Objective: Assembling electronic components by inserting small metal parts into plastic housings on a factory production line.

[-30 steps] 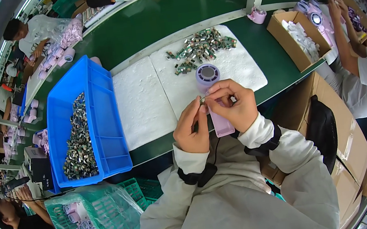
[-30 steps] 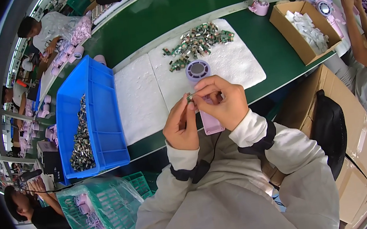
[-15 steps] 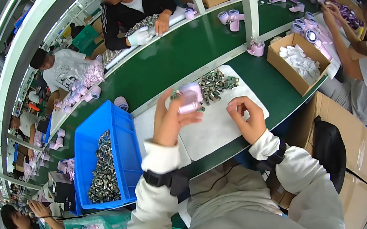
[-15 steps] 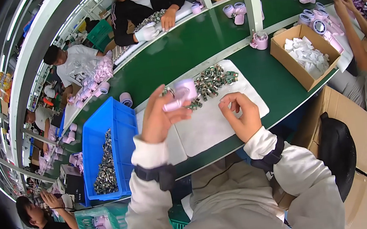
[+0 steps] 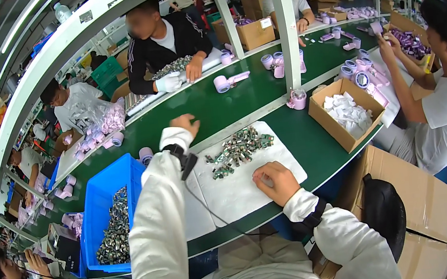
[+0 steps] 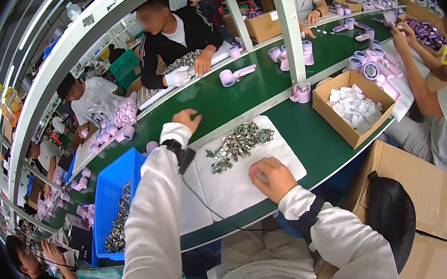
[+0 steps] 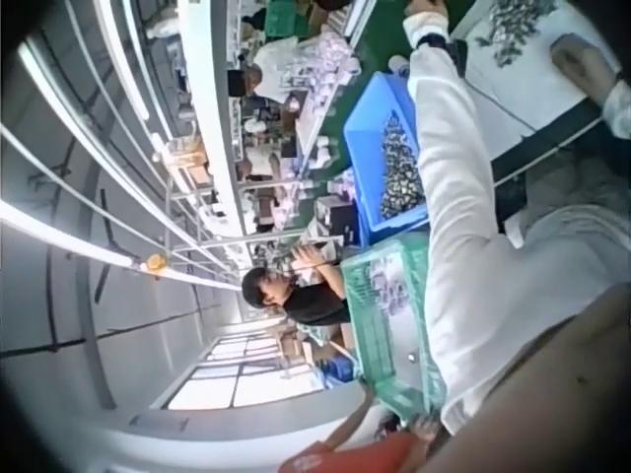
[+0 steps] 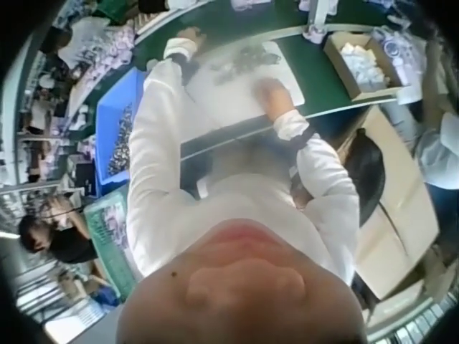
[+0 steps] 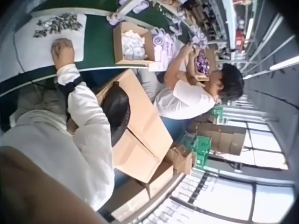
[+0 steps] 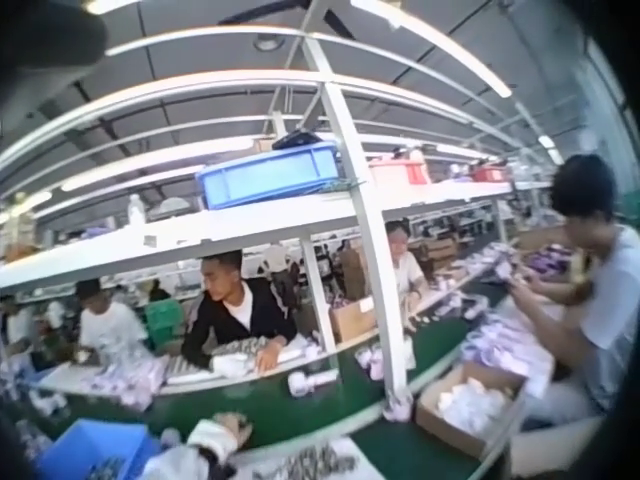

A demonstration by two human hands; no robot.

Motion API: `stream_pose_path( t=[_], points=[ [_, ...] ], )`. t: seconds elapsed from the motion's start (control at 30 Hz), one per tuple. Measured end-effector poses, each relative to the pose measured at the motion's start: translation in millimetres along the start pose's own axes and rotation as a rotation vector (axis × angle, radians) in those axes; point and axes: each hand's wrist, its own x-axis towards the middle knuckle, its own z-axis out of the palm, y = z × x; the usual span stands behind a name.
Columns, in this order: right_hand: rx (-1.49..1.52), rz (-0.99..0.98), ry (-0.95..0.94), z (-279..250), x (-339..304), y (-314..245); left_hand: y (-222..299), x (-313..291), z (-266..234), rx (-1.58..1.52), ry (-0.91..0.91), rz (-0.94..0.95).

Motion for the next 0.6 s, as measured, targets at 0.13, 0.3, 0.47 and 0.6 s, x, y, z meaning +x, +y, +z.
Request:
stream_pose_path(
  t=[0.13, 0.3, 0.47, 0.6],
  points=[
    [-0.031, 0.021, 0.01, -2, -1, 6, -77, -15, 5, 0.722, 0.054, -0.422],
    [-0.052, -0.114, -0.086, 6, 6, -3, -222, -60, 8, 0.562, -0.3, -0.335],
    [-0.085, -0.034, -0.105, -4, -1, 6, -64, -38, -52, 0.323, -0.281, -0.356],
    [0.004, 0.07, -0.063, -7, 2, -7, 38, -42, -79, -0.171, 0.011, -0.155]
  ],
)
